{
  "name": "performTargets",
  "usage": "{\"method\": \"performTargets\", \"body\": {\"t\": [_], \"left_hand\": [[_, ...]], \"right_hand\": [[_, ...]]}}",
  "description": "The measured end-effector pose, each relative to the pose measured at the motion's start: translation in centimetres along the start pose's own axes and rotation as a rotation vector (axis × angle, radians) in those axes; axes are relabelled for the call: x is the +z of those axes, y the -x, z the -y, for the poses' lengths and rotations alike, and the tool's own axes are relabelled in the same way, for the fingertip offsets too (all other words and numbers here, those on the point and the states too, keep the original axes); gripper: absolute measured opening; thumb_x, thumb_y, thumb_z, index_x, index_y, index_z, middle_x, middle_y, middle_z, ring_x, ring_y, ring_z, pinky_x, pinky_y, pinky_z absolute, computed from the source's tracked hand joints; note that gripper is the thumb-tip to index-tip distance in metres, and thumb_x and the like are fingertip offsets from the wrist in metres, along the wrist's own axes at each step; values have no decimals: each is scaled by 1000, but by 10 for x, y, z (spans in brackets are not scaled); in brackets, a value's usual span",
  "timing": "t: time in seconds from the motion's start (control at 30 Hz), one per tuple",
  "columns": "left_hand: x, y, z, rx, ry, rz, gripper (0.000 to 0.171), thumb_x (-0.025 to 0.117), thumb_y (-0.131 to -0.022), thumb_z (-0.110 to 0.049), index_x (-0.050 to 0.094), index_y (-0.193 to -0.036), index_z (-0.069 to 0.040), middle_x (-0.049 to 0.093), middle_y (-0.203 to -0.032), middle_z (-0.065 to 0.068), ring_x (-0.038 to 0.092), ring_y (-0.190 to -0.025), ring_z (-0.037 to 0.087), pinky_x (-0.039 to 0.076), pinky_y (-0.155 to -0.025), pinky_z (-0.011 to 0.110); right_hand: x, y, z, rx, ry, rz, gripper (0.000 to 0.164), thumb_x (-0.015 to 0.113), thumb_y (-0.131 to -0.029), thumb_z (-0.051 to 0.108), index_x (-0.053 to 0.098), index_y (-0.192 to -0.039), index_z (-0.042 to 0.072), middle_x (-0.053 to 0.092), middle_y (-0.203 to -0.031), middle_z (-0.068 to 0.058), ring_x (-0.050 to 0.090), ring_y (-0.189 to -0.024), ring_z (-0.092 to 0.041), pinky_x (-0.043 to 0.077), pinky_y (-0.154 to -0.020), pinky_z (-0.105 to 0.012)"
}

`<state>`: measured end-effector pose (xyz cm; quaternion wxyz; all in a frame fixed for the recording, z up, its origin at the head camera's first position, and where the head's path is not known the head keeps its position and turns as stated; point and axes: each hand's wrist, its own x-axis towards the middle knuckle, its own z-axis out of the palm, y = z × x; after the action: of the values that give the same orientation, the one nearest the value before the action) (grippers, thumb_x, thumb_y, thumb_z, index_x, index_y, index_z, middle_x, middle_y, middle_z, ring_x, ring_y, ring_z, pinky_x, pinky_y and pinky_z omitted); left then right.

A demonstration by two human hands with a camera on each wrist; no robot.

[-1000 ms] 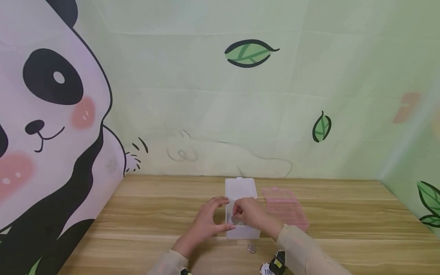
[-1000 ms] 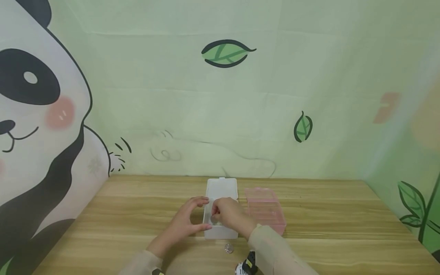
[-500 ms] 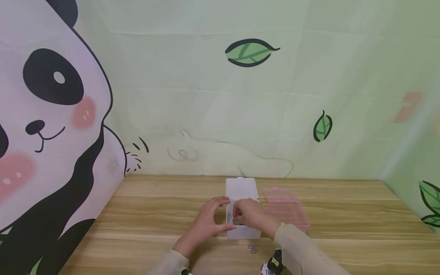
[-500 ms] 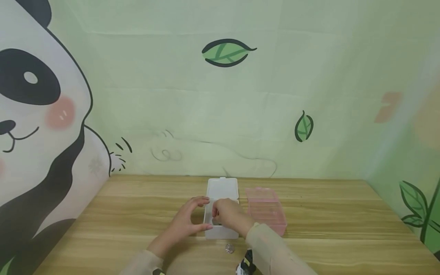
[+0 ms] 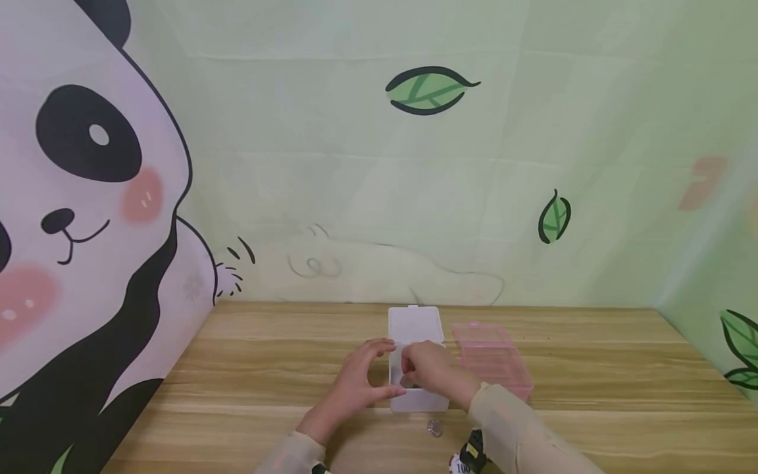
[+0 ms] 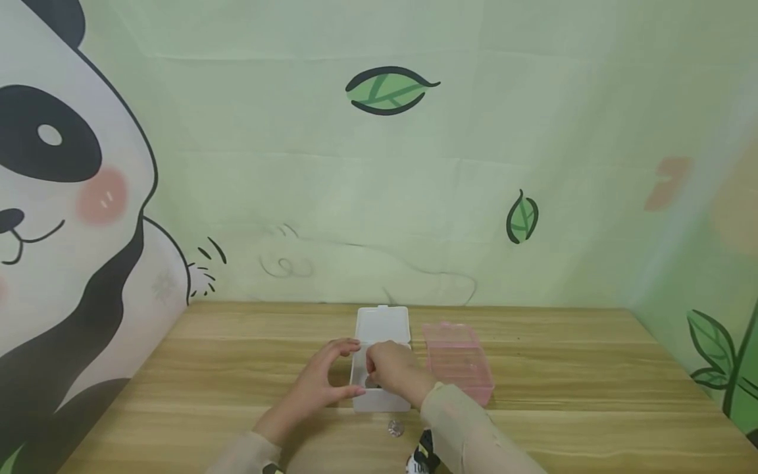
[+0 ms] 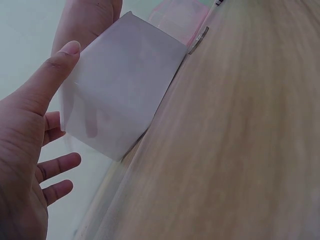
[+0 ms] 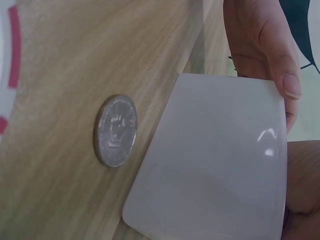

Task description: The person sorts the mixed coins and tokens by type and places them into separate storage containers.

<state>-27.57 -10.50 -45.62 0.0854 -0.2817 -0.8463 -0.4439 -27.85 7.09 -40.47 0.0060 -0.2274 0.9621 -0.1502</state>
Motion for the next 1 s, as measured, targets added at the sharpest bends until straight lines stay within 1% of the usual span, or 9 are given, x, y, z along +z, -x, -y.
{"method": "performTargets", "body": {"t": [0.2,0.3,0.57,0.63,0.77,0.9,1.0], "left_hand": [[1,0,1,13,-5,-13,66,84,-71,-32,57,-126,-9,55,-138,6,47,-132,28,33,-108,59],[2,0,2,19,-10,-17,66,84,-70,-32,57,-126,-9,55,-137,6,47,-132,28,33,-107,59],[0,0,1,28,-20,-8,65,82,-72,-33,56,-127,-10,54,-138,7,47,-132,28,33,-107,59],[0,0,1,18,-10,-5,65,83,-72,-33,56,-127,-10,54,-139,6,46,-133,28,32,-108,59],[0,0,1,24,-17,-9,64,83,-72,-33,56,-126,-9,54,-138,7,46,-133,28,32,-108,59],[0,0,0,10,-13,-6,64,83,-72,-33,57,-126,-9,54,-139,6,46,-133,27,32,-109,58],[1,0,1,13,-15,-6,64,82,-72,-33,57,-125,-9,55,-138,7,46,-132,28,32,-109,58]], "right_hand": [[-1,1,0,10,0,2,16,74,-80,8,60,-72,11,62,-69,0,52,-63,-14,45,-59,-31],[-2,1,1,-1,-10,-9,15,73,-81,8,61,-72,10,62,-68,0,51,-62,-13,45,-58,-30],[-8,6,4,-47,-36,-44,14,71,-82,9,61,-72,9,61,-65,-1,48,-59,-11,39,-53,-26],[-10,7,5,-49,-40,-48,14,71,-83,9,61,-72,9,60,-64,0,46,-59,-10,38,-52,-25],[-13,9,6,-52,-41,-56,14,70,-84,11,61,-73,9,58,-63,1,45,-58,-10,36,-52,-24],[-16,12,7,-48,-48,-57,13,71,-85,12,62,-75,9,60,-66,1,45,-60,-10,38,-54,-25],[-18,16,7,-41,-67,-62,12,71,-85,12,63,-76,10,63,-69,1,47,-62,-10,41,-57,-24]]}}
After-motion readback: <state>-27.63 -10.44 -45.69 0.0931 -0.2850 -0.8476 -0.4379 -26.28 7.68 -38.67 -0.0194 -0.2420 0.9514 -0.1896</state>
